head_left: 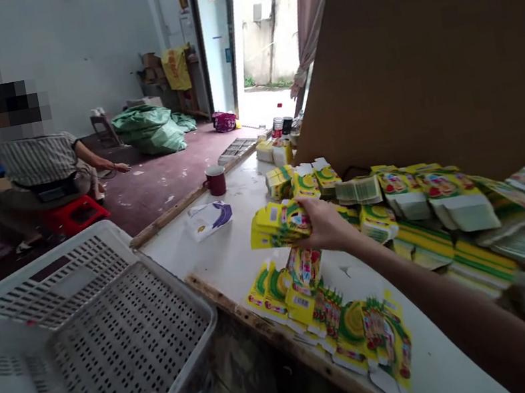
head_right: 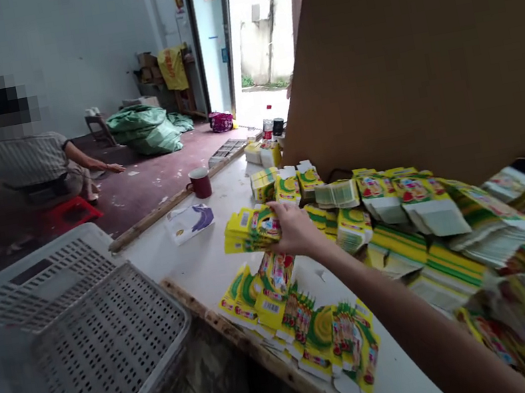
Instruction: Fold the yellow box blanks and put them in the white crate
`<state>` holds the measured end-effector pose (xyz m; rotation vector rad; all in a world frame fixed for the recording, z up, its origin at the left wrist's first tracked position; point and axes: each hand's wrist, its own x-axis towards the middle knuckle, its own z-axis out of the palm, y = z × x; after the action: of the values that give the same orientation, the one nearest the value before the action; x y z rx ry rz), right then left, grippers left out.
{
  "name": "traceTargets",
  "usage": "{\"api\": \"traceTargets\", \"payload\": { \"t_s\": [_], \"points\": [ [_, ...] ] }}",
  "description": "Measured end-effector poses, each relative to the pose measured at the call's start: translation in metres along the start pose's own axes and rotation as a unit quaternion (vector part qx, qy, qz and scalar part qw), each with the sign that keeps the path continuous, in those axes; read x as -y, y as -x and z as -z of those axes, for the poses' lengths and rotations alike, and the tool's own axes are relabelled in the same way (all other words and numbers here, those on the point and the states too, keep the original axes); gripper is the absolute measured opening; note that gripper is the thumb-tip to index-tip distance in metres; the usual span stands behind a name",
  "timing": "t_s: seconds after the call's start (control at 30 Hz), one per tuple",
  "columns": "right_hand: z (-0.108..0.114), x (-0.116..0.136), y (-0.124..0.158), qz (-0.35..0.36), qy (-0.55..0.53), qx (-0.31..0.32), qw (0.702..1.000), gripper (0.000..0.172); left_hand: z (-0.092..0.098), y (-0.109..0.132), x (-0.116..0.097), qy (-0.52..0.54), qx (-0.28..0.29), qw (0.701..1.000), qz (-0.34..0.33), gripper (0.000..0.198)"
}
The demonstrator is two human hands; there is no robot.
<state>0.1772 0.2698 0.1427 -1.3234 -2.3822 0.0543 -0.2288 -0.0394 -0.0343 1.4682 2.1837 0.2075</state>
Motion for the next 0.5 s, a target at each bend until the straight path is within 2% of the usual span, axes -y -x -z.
{"api": "traceTargets", "payload": {
  "t_s": [0.07, 0.13, 0.23, 0.3, 0.37, 0.43, 0.47, 0.5],
  "points": [
    [-0.006, -0.005, 0.014, -0.006, -0.008, 0.016, 1.0, 0.087, 0.008, -0.006, -0.003, 0.056, -0.052, 0.997, -0.028, 0.066],
    [-0.009, -0.009, 0.024, -0.013, -0.022, 0.027, 0.999, 0.089, 0.023, -0.014, -0.023, 0.078, -0.121, 0.987, -0.068, 0.068],
    [-0.008, -0.013, 0.034, -0.022, -0.044, 0.033, 0.998, 0.089, 0.04, -0.03, -0.083, 0.108, -0.192, 0.966, -0.134, 0.056],
    [-0.005, -0.012, 0.038, -0.026, -0.058, 0.036, 0.997, 0.089, 0.042, -0.042, -0.134, 0.151, -0.201, 0.946, -0.207, 0.052],
    [-0.001, -0.01, 0.041, -0.027, -0.073, 0.04, 0.996, 0.09, 0.037, -0.055, -0.186, 0.211, -0.191, 0.928, -0.242, 0.054],
    [0.003, -0.008, 0.045, -0.026, -0.09, 0.044, 0.995, 0.089, 0.029, -0.068, -0.231, 0.309, -0.154, 0.908, -0.236, 0.068],
    [0.004, -0.007, 0.048, -0.026, -0.098, 0.045, 0.994, 0.088, 0.026, -0.074, -0.251, 0.39, -0.11, 0.89, -0.21, 0.078],
    [0.005, -0.006, 0.05, -0.027, -0.106, 0.045, 0.993, 0.088, 0.023, -0.079, -0.269, 0.481, -0.048, 0.857, -0.177, 0.087]
  ]
}}
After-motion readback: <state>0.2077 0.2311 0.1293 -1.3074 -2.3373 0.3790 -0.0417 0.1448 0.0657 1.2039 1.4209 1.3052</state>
